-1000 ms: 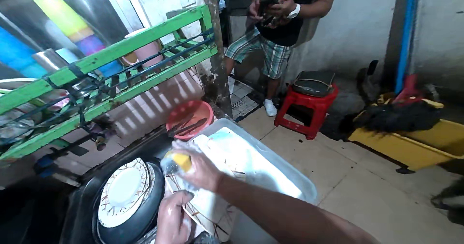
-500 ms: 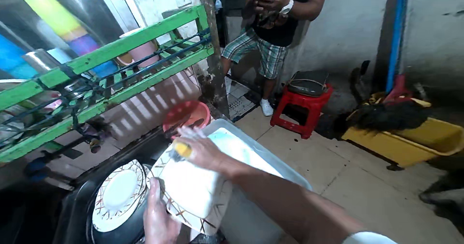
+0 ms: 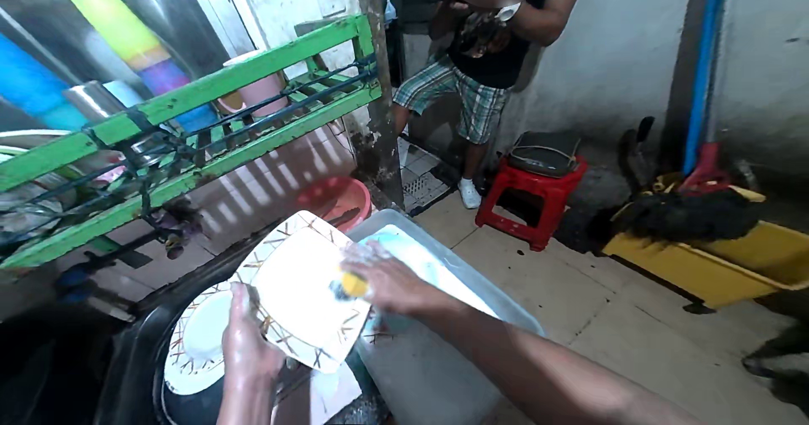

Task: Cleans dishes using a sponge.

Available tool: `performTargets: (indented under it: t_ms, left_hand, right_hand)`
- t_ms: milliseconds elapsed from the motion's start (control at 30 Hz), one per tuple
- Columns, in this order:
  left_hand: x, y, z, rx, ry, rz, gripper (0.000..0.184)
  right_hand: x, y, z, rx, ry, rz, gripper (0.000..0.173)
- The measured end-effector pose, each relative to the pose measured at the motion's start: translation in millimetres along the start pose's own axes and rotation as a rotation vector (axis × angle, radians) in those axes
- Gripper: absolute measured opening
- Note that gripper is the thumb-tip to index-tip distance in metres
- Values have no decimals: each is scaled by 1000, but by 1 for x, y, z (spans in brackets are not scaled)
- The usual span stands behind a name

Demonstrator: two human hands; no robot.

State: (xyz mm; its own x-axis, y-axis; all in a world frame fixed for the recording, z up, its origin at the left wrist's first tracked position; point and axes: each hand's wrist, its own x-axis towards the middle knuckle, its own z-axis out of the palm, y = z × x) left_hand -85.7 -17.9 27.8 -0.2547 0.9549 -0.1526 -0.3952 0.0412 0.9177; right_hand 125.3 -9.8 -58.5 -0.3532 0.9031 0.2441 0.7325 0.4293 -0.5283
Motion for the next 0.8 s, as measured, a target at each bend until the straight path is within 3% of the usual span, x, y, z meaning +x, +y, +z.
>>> performTargets:
  t_ms: [133,200,300,400,500,567,633,700,800]
  left_hand:
    - [-28,-23,16,69,-191,-133,48]
    - [-27,-29,24,65,-191,-150,51]
    - [-1,-9,21,55,-36,-142,49]
    - [17,19,3,102,-19,-214,44]
    - [19,33,-5,74,-162,-226,49]
    - [23,33,-12,153,-296,-103,56]
    - [26,31,-19,276,-394,51,62]
    - [19,30,-20,295,-436,86,53]
    - [-6,19,-1,258,-453,-2,28]
  right_hand:
    - [20,-10,-9,-13,255,77,58]
    - [23,-44,-9,116,144,56,70]
    - [-3,-86,-16,136,-180,-6,92]
    - [-25,-82,-31,41,-218,-142,67]
    - [-18,-83,-79,197,-337,38,53]
    - [-19,-75,-107,461,-217,120,40]
    - [-21,-55,-124,748,-69,171,46]
    - [-17,-28,-127,960,73,305,47]
    - [2,-2,-111,814,417,595,50]
